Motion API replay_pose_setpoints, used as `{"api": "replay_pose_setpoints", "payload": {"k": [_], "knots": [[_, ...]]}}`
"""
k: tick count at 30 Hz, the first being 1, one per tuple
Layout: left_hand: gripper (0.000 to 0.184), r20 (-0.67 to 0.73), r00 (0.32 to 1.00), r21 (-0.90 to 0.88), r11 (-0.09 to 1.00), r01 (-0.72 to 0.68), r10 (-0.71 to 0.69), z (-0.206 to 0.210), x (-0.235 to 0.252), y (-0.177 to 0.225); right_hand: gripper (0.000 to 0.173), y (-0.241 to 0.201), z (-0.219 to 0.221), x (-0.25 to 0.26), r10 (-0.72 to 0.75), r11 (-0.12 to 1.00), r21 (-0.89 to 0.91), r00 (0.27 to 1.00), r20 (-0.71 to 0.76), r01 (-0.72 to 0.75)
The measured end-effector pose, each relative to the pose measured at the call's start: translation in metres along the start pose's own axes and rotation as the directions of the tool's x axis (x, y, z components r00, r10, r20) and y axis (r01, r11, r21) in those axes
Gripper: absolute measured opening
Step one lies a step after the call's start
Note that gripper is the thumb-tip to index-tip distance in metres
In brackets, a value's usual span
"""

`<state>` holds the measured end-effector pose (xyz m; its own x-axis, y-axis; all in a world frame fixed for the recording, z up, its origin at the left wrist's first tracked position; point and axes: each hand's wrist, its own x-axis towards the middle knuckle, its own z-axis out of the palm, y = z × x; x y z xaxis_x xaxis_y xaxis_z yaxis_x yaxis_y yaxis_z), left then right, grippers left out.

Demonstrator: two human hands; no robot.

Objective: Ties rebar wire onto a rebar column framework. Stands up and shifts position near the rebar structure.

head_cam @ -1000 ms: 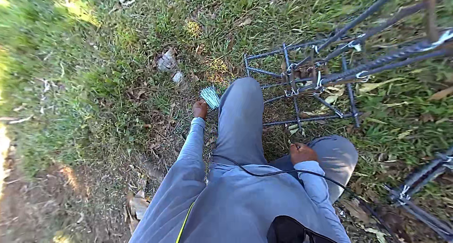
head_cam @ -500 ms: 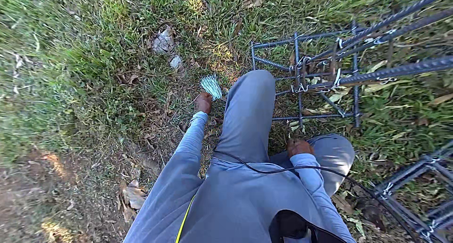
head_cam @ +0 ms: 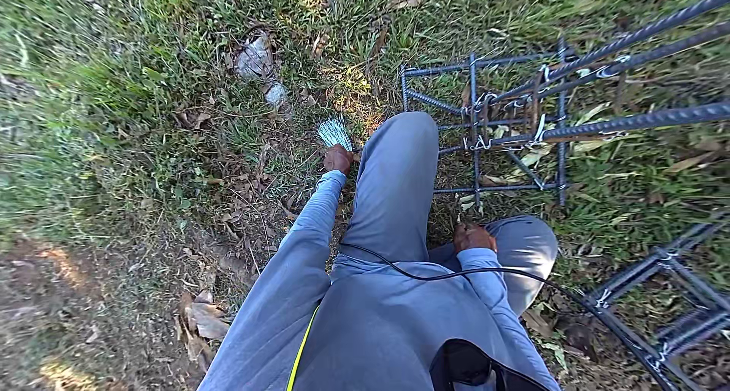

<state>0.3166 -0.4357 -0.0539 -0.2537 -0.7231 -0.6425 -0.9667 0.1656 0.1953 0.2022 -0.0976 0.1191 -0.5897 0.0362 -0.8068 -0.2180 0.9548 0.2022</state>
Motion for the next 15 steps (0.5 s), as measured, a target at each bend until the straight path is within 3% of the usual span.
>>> {"api": "replay_pose_setpoints", "payload": {"k": [15], "knots": [[0.037, -0.034, 0.998, -0.051, 0.997, 0.052, -0.053, 0.008, -0.016, -0.004, 0.052, 0.006, 0.004, 0.009, -0.020, 1.000, 0.009, 1.000, -0.020, 0.020]]}}
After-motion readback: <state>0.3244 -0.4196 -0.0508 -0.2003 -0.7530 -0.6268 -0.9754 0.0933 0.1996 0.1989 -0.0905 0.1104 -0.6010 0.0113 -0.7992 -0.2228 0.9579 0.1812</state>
